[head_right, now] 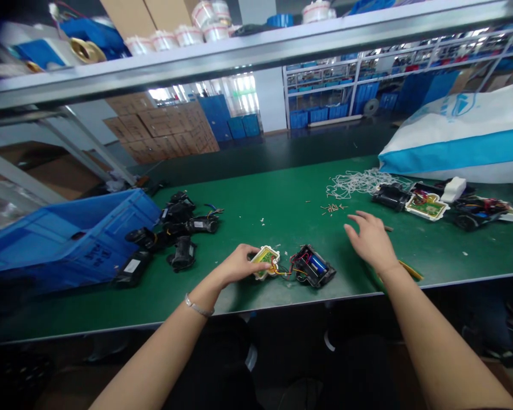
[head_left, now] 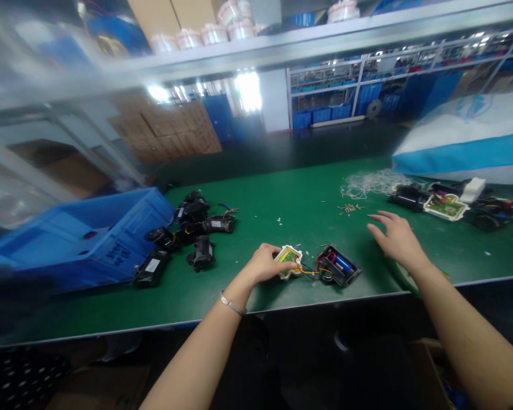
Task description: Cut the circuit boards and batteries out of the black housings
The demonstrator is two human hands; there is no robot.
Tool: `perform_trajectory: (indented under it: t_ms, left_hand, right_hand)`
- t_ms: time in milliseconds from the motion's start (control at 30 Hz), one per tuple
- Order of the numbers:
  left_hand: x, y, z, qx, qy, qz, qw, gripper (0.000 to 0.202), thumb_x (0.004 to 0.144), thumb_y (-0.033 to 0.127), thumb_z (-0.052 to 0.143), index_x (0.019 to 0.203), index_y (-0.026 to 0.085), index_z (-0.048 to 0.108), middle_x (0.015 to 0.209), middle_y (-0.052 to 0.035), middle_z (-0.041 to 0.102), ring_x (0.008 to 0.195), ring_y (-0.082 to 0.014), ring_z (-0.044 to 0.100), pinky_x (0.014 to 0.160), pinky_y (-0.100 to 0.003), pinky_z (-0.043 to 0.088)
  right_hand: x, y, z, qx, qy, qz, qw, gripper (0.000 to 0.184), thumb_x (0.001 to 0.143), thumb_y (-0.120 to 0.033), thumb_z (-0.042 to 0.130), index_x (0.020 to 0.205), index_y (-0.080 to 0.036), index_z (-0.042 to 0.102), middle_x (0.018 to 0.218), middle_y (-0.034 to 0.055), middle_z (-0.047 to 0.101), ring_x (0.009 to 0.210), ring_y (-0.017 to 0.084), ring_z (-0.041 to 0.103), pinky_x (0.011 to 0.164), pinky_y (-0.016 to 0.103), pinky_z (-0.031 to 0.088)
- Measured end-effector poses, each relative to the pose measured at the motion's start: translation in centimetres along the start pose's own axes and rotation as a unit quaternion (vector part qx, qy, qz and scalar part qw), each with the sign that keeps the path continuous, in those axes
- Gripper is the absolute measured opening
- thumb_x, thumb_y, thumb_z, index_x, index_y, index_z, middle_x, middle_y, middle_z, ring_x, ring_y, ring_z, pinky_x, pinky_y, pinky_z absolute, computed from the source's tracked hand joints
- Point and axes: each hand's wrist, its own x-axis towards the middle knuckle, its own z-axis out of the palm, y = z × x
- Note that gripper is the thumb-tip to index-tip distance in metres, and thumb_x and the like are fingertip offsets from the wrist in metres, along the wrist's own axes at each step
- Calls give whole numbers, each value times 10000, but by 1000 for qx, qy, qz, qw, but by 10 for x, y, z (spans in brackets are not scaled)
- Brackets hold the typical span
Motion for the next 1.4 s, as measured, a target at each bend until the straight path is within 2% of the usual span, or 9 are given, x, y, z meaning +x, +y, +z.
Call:
perform_trajectory:
  t_ms: [133, 300, 433, 567, 667, 767, 933, 1100, 1400]
  left_hand:
    - [-4, 7, 2, 140, -10, 0, 990, 816, 376, 626, 771, 1037, 160, 659, 1161, -140, 545, 1031, -308, 547, 878, -334, 427]
    - [-5, 13, 13, 157, 23, 15, 987, 615, 485, 438, 773, 1012, 171, 605, 1016, -101, 615, 904, -256, 597, 772, -299, 455]
    - [-6, 17, 13, 68, 31, -3, 997, 697, 522, 321, 783, 1146, 188, 504, 900, -57, 660, 763, -215, 629, 676, -291, 468]
    - [-7, 26, 8, -186, -8, 30, 982, 809, 491, 213, 823, 1214, 171, 463, 1070, -85, 647, 922, -200, 629, 797, -293, 484]
    - [-10, 32, 7, -310, -87, -3, 947, 569, 562, 261, 807, 1066, 145, 570, 1002, -85, 661, 842, -183, 641, 736, -286, 499]
    - [-12, 34, 8, -370, -83, -82, 922, 415, 640, 368, 765, 926, 140, 568, 829, -52, 650, 677, -152, 630, 611, -270, 499]
    - [-14, 38, 10, -452, -61, -91, 885, 470, 652, 344, 765, 1008, 171, 511, 927, -66, 654, 725, -160, 650, 621, -273, 514]
    - [-15, 37, 11, -488, -103, -54, 865, 533, 656, 276, 752, 1131, 199, 523, 1041, -74, 645, 770, -172, 655, 644, -284, 519]
    - [-17, 43, 19, -429, -65, -50, 900, 458, 757, 441, 663, 1110, 173, 548, 969, -78, 665, 709, -140, 645, 587, -219, 469]
  right_hand:
    - [16, 53, 21, -44, -10, 73, 996, 557, 838, -485, 519, 1156, -34, 602, 1191, 336, 501, 1128, 449, 442, 835, 575, 380]
    - [25, 67, 27, -55, -48, 83, 994, 376, 850, -492, 494, 961, -172, 657, 939, 204, 615, 889, 377, 559, 691, 531, 417]
    - [19, 31, 11, -22, -51, 87, 995, 321, 890, -433, 448, 960, -161, 604, 837, 143, 640, 714, 281, 592, 650, 404, 436]
    - [-29, -49, -21, 175, -14, 56, 983, 366, 927, -448, 386, 1138, -180, 519, 908, 90, 657, 726, 221, 607, 677, 334, 448]
    - [-71, -109, -35, 350, -93, 5, 932, 384, 936, -450, 374, 1202, -219, 529, 967, 65, 645, 820, 199, 598, 713, 298, 457]
    - [-94, -145, -30, 478, -151, 25, 865, 439, 947, -441, 353, 1290, -211, 500, 772, 22, 604, 629, 144, 539, 587, 253, 442]
    - [-101, -162, -2, 589, -192, 96, 779, 523, 943, -450, 354, 1395, -189, 389, 669, -20, 497, 453, 91, 370, 419, 214, 333]
    - [-102, -166, 10, 584, -154, 118, 788, 527, 920, -462, 413, 1359, -173, 457, 626, -29, 406, 506, 101, 340, 444, 219, 280]
    - [-107, -172, 6, 587, -130, 152, 784, 571, 880, -509, 457, 1327, -156, 509, 571, -21, 406, 502, 118, 326, 442, 224, 262]
